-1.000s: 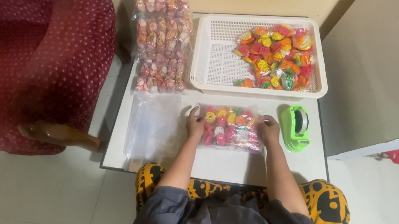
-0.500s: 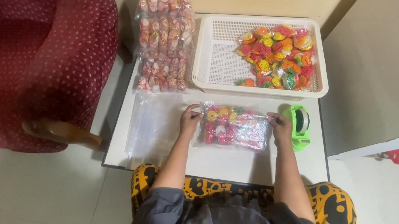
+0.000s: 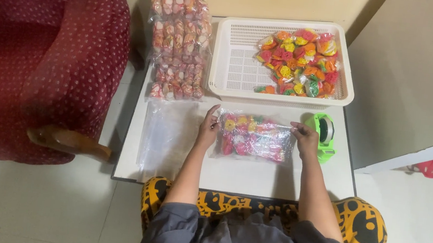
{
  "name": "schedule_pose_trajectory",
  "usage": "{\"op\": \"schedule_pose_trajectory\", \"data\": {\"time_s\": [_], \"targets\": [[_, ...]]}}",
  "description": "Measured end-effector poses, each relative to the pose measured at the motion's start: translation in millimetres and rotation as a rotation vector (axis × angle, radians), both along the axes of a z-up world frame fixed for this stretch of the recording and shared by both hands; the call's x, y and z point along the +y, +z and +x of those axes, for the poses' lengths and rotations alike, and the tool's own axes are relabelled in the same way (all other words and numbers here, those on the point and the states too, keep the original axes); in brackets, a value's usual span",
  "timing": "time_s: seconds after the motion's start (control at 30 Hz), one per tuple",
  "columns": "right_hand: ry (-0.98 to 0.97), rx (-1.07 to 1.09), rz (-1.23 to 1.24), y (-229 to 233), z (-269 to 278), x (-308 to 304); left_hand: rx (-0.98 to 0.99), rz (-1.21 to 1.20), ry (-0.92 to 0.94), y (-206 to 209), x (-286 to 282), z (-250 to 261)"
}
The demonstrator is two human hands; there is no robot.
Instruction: Packing small colorful food items from a tray into clear plastic bags.
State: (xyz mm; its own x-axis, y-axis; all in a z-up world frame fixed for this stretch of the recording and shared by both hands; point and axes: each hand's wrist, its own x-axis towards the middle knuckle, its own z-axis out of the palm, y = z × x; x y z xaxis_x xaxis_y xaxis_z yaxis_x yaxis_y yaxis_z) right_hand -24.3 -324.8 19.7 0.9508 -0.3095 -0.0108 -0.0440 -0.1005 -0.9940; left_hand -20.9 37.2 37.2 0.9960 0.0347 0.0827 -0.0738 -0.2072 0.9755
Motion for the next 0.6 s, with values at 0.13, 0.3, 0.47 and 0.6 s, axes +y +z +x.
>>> {"op": "schedule_pose_trajectory", "data": {"time_s": [0.13,0.3,0.47,0.6], "targets": [[-0.003,0.006,-0.007,0.3,-0.2,-1.4,0.013,-0.118,-0.022,-26.9,3.2,10.2],[0.018,0.035,-0.047,4.5,-2.5,-1.7,0.024,-0.095,0.056,-34.7,2.0,10.0],[0.068,0.044,-0.172,11.9,-5.3,-7.3,-0.020,0.086,0.046,-36.1,12.2,19.4],[0.081,0.136,-0.482,18.7,-3.9,-4.3,-0.078,0.336,0.038,3.1,8.0,7.6]]}}
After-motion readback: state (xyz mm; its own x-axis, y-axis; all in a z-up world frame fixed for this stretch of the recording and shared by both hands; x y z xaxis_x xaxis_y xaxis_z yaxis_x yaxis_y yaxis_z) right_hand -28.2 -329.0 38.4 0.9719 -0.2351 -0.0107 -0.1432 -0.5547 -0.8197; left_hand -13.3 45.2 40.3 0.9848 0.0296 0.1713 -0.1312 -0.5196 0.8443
